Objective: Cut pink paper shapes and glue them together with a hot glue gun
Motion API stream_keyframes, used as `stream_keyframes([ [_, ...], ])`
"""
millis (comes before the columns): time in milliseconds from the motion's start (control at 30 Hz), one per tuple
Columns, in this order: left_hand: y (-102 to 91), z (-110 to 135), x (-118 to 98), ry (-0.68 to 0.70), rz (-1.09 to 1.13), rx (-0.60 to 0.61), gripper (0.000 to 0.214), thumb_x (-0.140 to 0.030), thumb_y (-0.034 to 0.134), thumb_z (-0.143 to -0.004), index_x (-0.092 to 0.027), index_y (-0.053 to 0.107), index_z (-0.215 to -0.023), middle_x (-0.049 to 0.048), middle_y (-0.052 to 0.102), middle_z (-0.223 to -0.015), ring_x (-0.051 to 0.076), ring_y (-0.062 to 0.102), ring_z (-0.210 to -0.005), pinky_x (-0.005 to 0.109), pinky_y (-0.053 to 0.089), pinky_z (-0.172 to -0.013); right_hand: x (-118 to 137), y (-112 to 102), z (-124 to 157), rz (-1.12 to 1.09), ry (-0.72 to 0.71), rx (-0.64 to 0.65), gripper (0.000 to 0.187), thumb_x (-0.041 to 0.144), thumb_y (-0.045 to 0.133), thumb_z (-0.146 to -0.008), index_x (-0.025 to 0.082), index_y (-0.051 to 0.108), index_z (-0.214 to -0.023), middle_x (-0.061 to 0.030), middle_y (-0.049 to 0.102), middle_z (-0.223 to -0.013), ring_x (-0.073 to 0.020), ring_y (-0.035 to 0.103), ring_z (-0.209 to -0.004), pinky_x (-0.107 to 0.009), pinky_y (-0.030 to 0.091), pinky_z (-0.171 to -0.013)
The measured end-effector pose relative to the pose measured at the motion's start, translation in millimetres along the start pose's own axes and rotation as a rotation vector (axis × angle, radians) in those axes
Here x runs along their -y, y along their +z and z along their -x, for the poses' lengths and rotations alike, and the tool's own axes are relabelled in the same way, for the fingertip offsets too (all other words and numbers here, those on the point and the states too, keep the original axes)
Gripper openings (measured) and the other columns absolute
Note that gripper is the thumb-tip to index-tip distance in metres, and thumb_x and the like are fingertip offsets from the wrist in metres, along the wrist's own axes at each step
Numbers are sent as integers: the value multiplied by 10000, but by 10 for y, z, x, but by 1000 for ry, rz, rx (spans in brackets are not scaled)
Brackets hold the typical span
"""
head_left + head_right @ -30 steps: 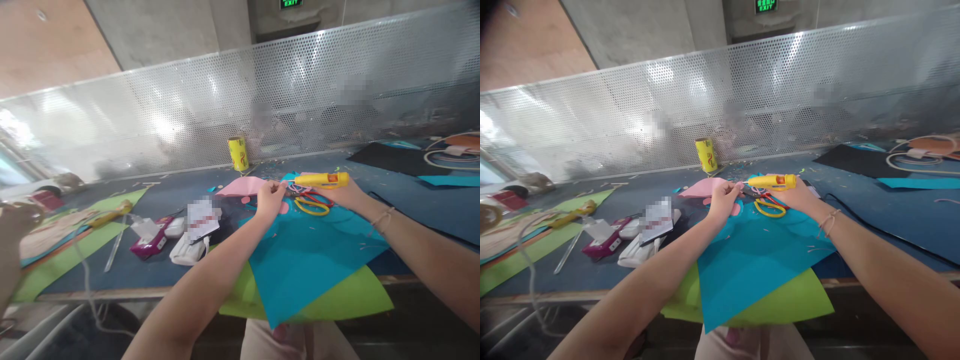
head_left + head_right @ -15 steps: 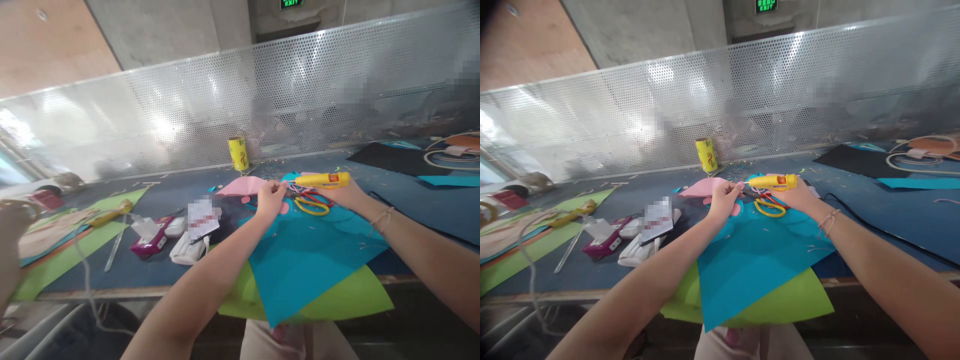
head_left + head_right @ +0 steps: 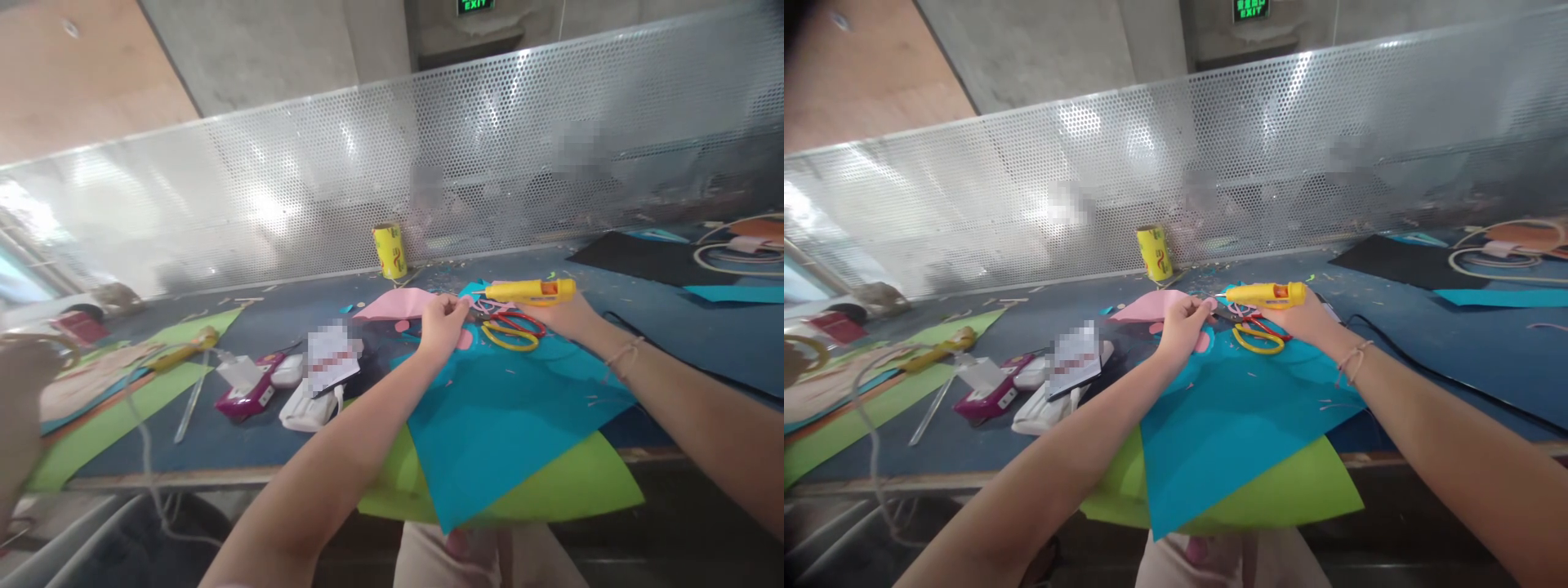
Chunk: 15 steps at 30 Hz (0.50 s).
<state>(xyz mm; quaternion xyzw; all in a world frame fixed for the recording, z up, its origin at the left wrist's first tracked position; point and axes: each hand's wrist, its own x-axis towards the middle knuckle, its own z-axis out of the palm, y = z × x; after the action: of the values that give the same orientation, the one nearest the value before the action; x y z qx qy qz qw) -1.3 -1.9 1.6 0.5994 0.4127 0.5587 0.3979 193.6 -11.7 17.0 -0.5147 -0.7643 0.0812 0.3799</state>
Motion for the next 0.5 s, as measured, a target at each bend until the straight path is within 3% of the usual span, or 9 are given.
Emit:
stream_keyframes([
  [233, -12, -7, -21, -1, -11, -25, 176, -280, 540, -710, -176, 502, -574, -17, 541, -512, 106, 485, -532, 241, 378, -586, 45, 29, 19, -194, 107, -46, 341, 389, 585, -657, 169, 668, -904, -85, 696, -954, -290, 627, -939, -437, 487, -867],
  [500, -14, -15, 2, 11, -5, -26, 181, -293, 524, -726, -173, 507, -593, -14, 544, -529, 106, 489, -549, 239, 376, -595, 60, 60, 51, -387, 73, -47, 438, 380, 654, -645, 116, 655, -995, -111, 665, -1048, -259, 611, -985, -384, 471, -915],
])
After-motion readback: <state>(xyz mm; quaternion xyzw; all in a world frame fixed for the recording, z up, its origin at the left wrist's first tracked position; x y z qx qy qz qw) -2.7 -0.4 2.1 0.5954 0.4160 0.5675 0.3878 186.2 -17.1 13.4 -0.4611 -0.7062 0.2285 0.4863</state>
